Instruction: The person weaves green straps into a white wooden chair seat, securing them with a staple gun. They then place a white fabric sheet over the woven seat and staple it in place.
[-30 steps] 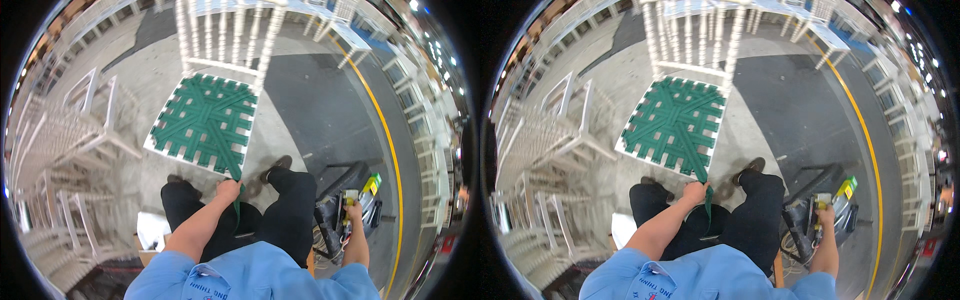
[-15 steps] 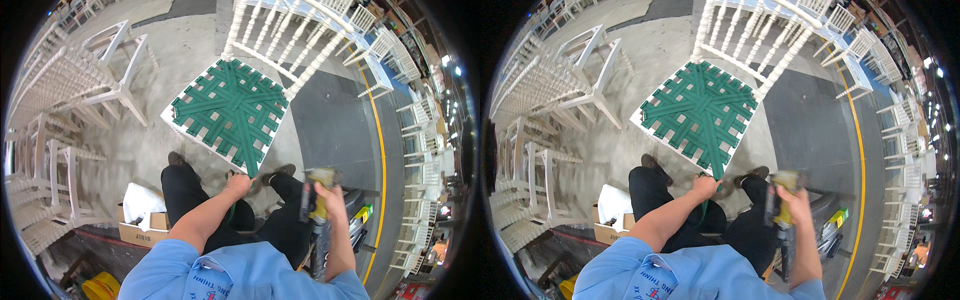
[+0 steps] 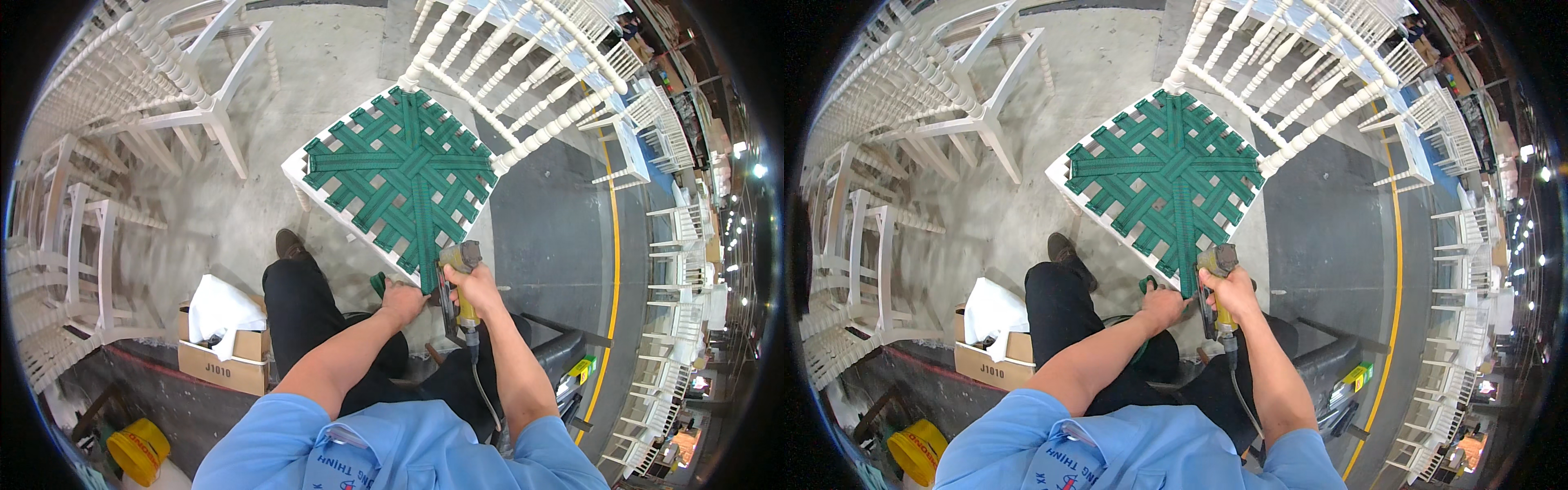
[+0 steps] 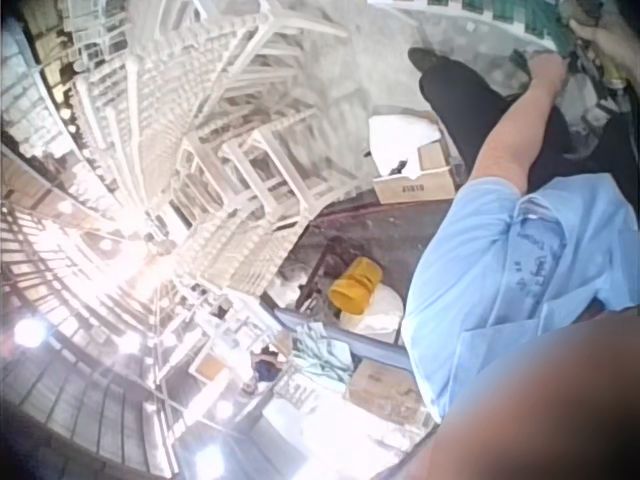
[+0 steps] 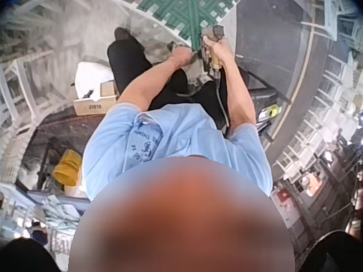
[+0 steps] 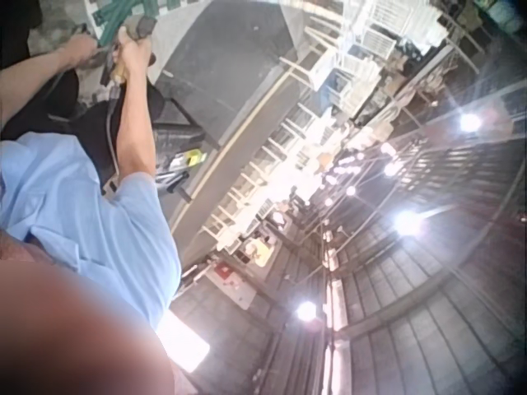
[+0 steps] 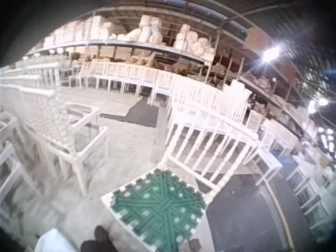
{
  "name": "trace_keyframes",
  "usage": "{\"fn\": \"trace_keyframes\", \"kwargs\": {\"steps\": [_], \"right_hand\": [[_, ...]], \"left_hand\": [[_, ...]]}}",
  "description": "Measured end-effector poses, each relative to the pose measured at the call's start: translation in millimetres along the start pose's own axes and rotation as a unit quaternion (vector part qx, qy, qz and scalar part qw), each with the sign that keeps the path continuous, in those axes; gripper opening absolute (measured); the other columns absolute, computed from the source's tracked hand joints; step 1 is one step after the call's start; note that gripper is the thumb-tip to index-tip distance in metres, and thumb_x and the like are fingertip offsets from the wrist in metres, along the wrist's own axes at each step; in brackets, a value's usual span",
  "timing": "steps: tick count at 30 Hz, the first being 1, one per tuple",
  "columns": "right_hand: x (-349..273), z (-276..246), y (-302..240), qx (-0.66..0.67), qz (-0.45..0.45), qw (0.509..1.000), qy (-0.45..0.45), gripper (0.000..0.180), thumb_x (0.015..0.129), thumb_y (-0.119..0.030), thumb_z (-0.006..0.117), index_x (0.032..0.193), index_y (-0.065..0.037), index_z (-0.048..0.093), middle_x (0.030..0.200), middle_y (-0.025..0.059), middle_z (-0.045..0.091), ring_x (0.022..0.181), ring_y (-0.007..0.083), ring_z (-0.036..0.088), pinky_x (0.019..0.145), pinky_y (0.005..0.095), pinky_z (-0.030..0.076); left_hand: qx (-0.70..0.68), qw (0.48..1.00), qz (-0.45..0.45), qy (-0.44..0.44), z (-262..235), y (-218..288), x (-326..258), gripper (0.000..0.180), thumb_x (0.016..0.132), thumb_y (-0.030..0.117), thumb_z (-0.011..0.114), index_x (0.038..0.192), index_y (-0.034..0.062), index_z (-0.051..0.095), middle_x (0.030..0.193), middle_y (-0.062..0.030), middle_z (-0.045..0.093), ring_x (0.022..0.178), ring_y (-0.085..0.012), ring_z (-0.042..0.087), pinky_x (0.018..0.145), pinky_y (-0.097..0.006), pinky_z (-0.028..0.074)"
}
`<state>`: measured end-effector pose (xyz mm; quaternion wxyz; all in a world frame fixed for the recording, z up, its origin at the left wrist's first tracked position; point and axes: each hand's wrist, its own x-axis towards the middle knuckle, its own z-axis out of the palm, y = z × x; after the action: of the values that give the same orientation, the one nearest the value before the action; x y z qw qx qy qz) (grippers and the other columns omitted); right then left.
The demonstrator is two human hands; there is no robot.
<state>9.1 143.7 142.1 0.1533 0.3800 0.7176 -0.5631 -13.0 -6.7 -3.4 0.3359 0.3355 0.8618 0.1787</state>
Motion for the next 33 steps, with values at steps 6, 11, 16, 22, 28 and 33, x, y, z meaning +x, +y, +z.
{"fn": "trace_keyframes", "kwargs": {"steps": [6, 11, 16, 22, 28, 33], "right_hand": [[6, 4, 4, -0.028, 0.012, 1.000, 0.000, 0.028, 0.099, -0.027, 0.078, 0.105, 0.000, 0.071, 0.085, 0.0056, 0.071, 0.054, 0.0145, 0.059, 0.049, 0.0324, 0.048], [4, 9, 6, -0.027, -0.018, 0.999, 0.011, 0.029, 0.097, -0.027, 0.079, 0.105, 0.000, 0.072, 0.083, 0.0060, 0.071, 0.053, 0.0148, 0.060, 0.048, 0.0321, 0.048], [1, 16, 7, -0.025, -0.002, 1.000, 0.007, 0.028, 0.096, -0.026, 0.080, 0.104, 0.000, 0.072, 0.083, 0.0069, 0.072, 0.053, 0.0146, 0.060, 0.048, 0.0321, 0.048], [-4, 17, 2, -0.022, 0.013, 1.000, -0.009, 0.028, 0.098, -0.026, 0.079, 0.108, -0.001, 0.071, 0.087, 0.0059, 0.073, 0.056, 0.0143, 0.061, 0.049, 0.0311, 0.048], [-26, -8, -3, 0.050, -0.038, 0.998, 0.013, 0.025, 0.100, -0.025, 0.077, 0.108, -0.003, 0.071, 0.089, 0.0043, 0.073, 0.059, 0.0134, 0.062, 0.051, 0.0306, 0.049], [-43, -35, -3, 0.057, -0.048, 0.997, 0.029, 0.023, 0.100, -0.025, 0.077, 0.107, -0.003, 0.072, 0.089, 0.0032, 0.073, 0.058, 0.0126, 0.061, 0.051, 0.0299, 0.048]], "left_hand": [[0.007, 1.000, -0.008, -0.014, 1, 0, 0, 0.048, 0.106, 0.049, 0.057, 0.121, 0.0080, 0.078, 0.121, -0.0170, 0.077, 0.124, -0.0369, 0.067, 0.120, -0.069, 0.029], [-0.007, 1.000, 0.003, 0.025, 3, 0, -2, 0.047, 0.106, 0.048, 0.056, 0.116, 0.0082, 0.080, 0.117, -0.0178, 0.078, 0.121, -0.0375, 0.068, 0.119, -0.069, 0.030], [0.014, 1.000, 0.018, 0.005, 1, -2, -4, 0.048, 0.107, 0.048, 0.054, 0.113, 0.0081, 0.080, 0.114, -0.0181, 0.079, 0.117, -0.0383, 0.070, 0.118, -0.070, 0.031], [-0.004, 1.000, 0.014, -0.006, -4, -1, -6, 0.053, 0.107, 0.050, 0.053, 0.113, 0.0041, 0.078, 0.116, -0.0219, 0.077, 0.120, -0.0401, 0.069, 0.118, -0.068, 0.034], [-0.021, 0.999, -0.021, -0.012, -3, 3, -6, 0.061, 0.108, 0.055, 0.049, 0.112, 0.0019, 0.078, 0.115, -0.0214, 0.078, 0.111, -0.0404, 0.072, 0.113, -0.064, 0.040], [-0.228, 0.970, -0.056, -0.065, -25, 15, -15, 0.057, 0.107, 0.051, 0.053, 0.108, 0.0009, 0.079, 0.106, -0.0183, 0.079, 0.102, -0.0363, 0.074, 0.096, -0.049, 0.052]]}}
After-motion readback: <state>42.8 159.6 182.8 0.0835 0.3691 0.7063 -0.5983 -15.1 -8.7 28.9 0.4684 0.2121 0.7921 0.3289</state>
